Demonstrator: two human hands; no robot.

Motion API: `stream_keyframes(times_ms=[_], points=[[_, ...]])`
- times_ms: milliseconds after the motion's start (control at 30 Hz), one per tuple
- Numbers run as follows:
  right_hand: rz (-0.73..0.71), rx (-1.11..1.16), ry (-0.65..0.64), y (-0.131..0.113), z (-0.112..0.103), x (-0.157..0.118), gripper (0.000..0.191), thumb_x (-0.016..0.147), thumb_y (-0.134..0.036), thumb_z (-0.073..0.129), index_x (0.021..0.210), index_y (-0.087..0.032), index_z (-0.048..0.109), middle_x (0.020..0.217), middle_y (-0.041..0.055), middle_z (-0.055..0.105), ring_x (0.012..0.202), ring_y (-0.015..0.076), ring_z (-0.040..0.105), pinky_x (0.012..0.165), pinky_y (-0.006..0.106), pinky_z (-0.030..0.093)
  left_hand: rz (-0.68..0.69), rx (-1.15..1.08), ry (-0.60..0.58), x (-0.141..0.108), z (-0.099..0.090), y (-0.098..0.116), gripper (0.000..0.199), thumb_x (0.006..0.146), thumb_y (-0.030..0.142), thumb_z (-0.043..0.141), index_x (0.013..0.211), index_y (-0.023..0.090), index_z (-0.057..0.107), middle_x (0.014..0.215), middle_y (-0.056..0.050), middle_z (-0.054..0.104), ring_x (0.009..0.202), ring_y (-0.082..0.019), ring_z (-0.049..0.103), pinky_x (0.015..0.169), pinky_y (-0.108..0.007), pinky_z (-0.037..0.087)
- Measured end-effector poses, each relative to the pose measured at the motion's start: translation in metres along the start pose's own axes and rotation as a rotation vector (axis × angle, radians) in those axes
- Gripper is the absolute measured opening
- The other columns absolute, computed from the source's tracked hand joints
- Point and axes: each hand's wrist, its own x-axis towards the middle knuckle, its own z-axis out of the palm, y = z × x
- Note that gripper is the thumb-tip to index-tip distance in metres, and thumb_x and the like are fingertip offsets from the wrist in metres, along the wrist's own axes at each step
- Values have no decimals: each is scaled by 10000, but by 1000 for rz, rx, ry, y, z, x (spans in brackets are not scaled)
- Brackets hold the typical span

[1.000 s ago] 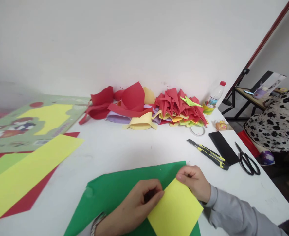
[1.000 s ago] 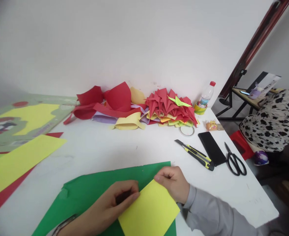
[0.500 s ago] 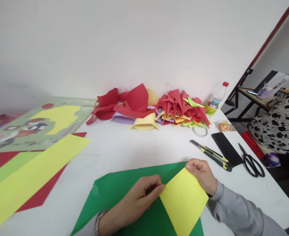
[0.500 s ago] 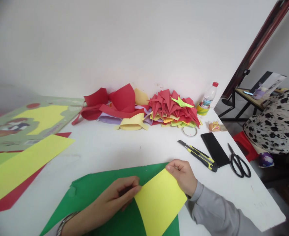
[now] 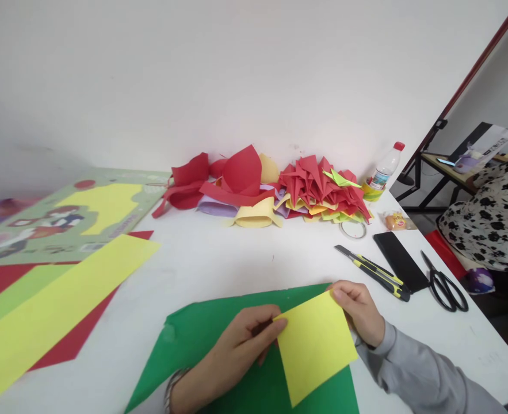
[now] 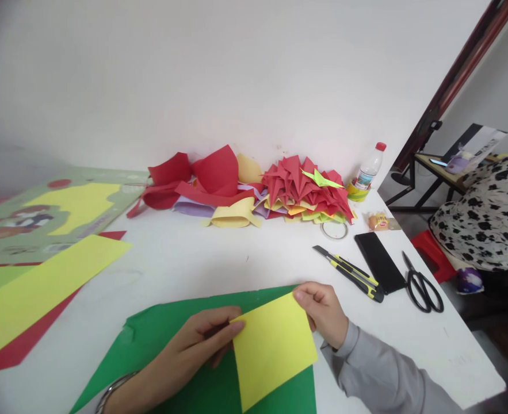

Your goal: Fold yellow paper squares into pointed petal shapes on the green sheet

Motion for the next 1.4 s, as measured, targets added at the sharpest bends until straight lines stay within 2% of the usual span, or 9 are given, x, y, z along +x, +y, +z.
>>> stream_keyframes(times_ms=[167,233,333,500,567,633,800,1033,1400], points=[[7,-72,-46,-1,0,-1,538,722,-658,672,614,-139,576,491,-34,489,441,61,372,434,202,260,-5,-41,140,1,-3,2,436,853,541,461,570,210,448,488,67,385,466,-109,364,483,-248,278],[9,-113,-38,-1,0,-1,543,731,-663,658,610,-140,569,492,-35,477,448,64,376,438,205,268,-6,-68,146,1,-4,3,419,839,535,490,584,203,479,502,65,394,476,-109,375,485,-244,284],[-22,-191,-81,-1,0,-1,552,748,-673,628,619,-137,592,516,-26,490,474,75,400,447,210,300,-26,-131,98,0,-5,5,334,809,506,538,725,187,593,609,42,480,545,-125,441,511,-238,332],[-15,-347,-369,-2,7,-11,514,822,-598,577,571,-151,545,484,-49,412,442,58,339,394,192,246,-34,-139,-48,-2,-1,8,329,790,510,559,790,186,610,648,35,477,602,-131,410,539,-235,320],[-25,-416,-476,-2,13,-16,467,854,-535,555,582,-155,540,487,-51,412,440,57,348,389,185,249,-9,-80,-85,-2,4,7,324,804,499,537,739,186,589,624,41,451,594,-130,393,540,-238,309],[-70,-484,-524,-3,17,-19,439,866,-488,549,577,-158,531,475,-58,392,438,54,343,390,180,243,21,2,-75,-1,7,5,340,825,475,498,643,190,539,601,41,429,592,-131,390,543,-241,305],[-56,-482,-474,-2,18,-18,401,868,-491,536,661,-152,587,495,-58,409,440,56,329,383,179,238,-27,38,20,2,8,3,379,823,490,460,581,199,468,578,45,390,568,-130,373,518,-239,290],[-130,-566,-511,-2,19,-19,377,889,-457,517,691,-150,609,519,-53,442,460,61,373,416,177,273,18,68,-21,0,15,2,344,807,461,492,627,185,590,583,18,513,584,-142,448,543,-242,329],[-139,-535,-578,-4,20,-18,370,901,-393,490,611,-171,551,509,-64,393,475,65,350,438,186,282,70,132,48,-4,25,-7,264,781,386,542,646,190,656,599,-3,600,594,-155,510,557,-244,366]])
